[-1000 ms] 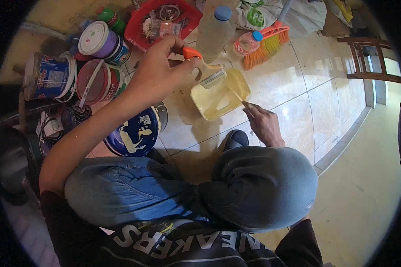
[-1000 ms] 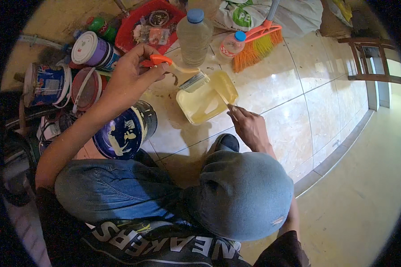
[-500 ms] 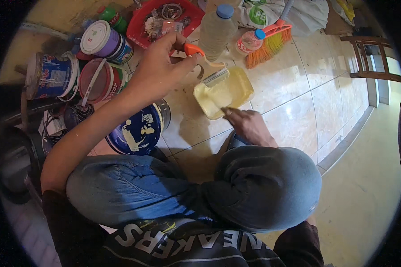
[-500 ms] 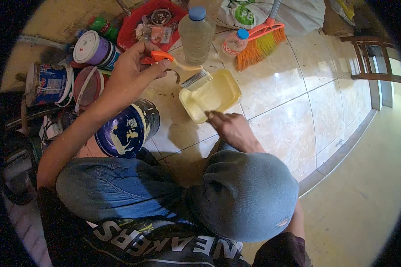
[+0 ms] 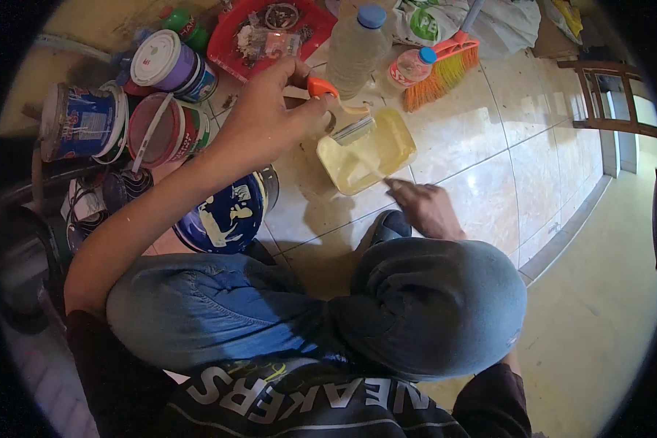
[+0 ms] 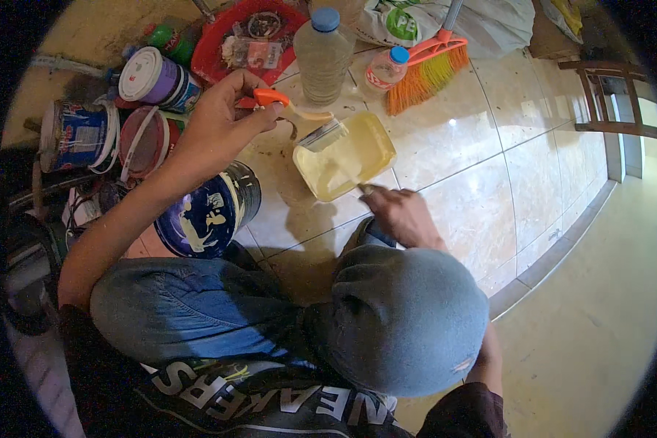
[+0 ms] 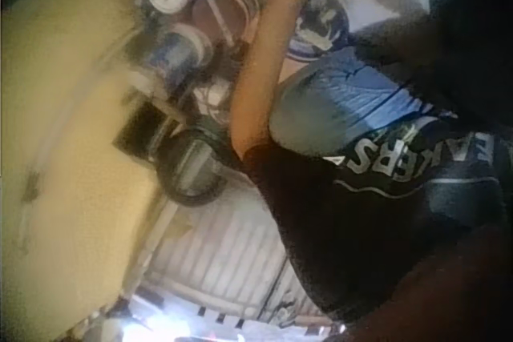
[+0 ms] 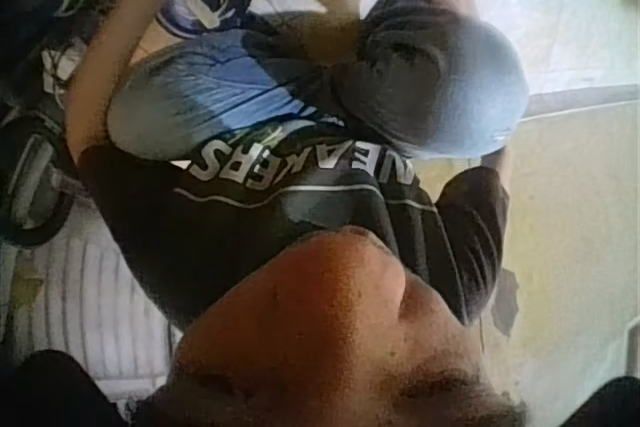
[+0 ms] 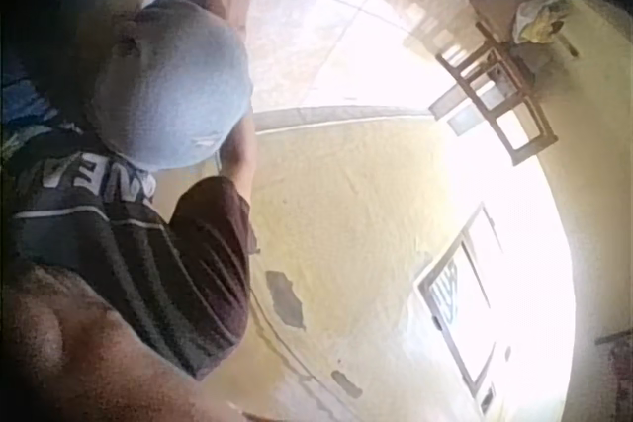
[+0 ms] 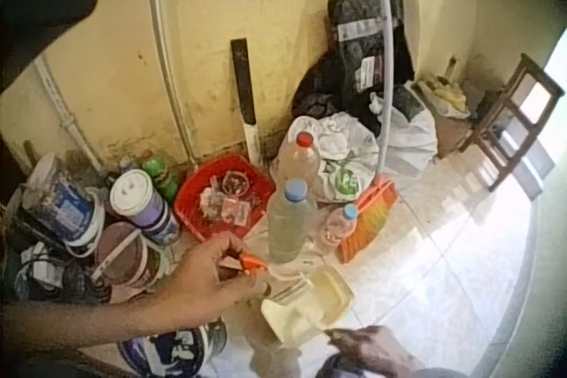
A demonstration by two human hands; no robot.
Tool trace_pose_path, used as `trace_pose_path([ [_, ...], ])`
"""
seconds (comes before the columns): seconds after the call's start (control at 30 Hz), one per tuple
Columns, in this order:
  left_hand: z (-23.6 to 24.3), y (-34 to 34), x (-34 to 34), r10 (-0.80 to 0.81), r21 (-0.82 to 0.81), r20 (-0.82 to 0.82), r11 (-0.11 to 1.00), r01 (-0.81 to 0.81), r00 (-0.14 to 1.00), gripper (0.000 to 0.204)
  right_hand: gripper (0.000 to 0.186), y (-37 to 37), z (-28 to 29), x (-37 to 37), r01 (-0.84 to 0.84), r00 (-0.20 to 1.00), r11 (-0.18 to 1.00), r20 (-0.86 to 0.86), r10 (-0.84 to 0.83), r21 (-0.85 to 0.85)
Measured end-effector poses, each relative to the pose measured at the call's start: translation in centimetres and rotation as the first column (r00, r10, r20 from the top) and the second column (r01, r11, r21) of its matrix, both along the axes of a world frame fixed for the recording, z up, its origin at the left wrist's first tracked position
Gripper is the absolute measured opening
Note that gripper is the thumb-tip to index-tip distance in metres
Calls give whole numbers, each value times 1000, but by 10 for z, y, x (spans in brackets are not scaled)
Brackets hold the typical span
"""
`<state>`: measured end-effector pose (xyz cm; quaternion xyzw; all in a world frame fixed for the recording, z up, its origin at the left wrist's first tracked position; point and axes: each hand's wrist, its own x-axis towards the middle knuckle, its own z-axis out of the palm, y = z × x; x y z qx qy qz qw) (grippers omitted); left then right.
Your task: The person stirs a liquid inside a small yellow container using a wooden stick while holding a paintbrush in their other hand.
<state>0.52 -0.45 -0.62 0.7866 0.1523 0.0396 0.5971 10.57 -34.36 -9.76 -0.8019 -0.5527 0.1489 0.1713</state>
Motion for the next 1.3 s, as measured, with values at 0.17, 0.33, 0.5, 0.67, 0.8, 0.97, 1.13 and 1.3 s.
trace_pose_path([
  [0.17, -20, -9, -4, 47, -23, -42, 999, -48, 998, 33, 25, 14, -8, 5, 121, 989, 990, 76, -126, 73],
  [0.33, -38, -8, -5, 8, 80, -148, 997, 4, 989, 28, 24, -3, -1, -6, -49, 996, 999, 70, 48, 7],
  [0.5, -35, -1, -9, 34, 108, -207, 994, -11, 978, 26, 24, 12, -5, 0, 169, 983, 984, 55, -173, 58],
  [0.67, -30, 3, -4, 33, 38, -193, 999, -26, 981, 26, 25, -5, -6, -7, -27, 999, 998, 37, 25, 52],
  [0.8, -20, 4, 0, 99, -205, -201, 969, -141, 975, 28, 21, 2, -2, 10, 241, 967, 969, 73, -244, 53],
  [0.97, 1, 2, 6, 115, -310, -197, 935, -173, 974, 30, 23, 9, -3, -10, 57, 998, 992, -42, -52, 109],
  [1.13, 10, 4, 3, 87, -332, -201, 931, -152, 976, 32, 24, 6, -2, 13, 250, 966, 967, 57, -252, 45],
  [1.3, 14, 4, 1, 87, -332, -141, 934, -130, 986, 33, 24, 12, -9, -20, 130, 990, 986, -67, -124, 108],
])
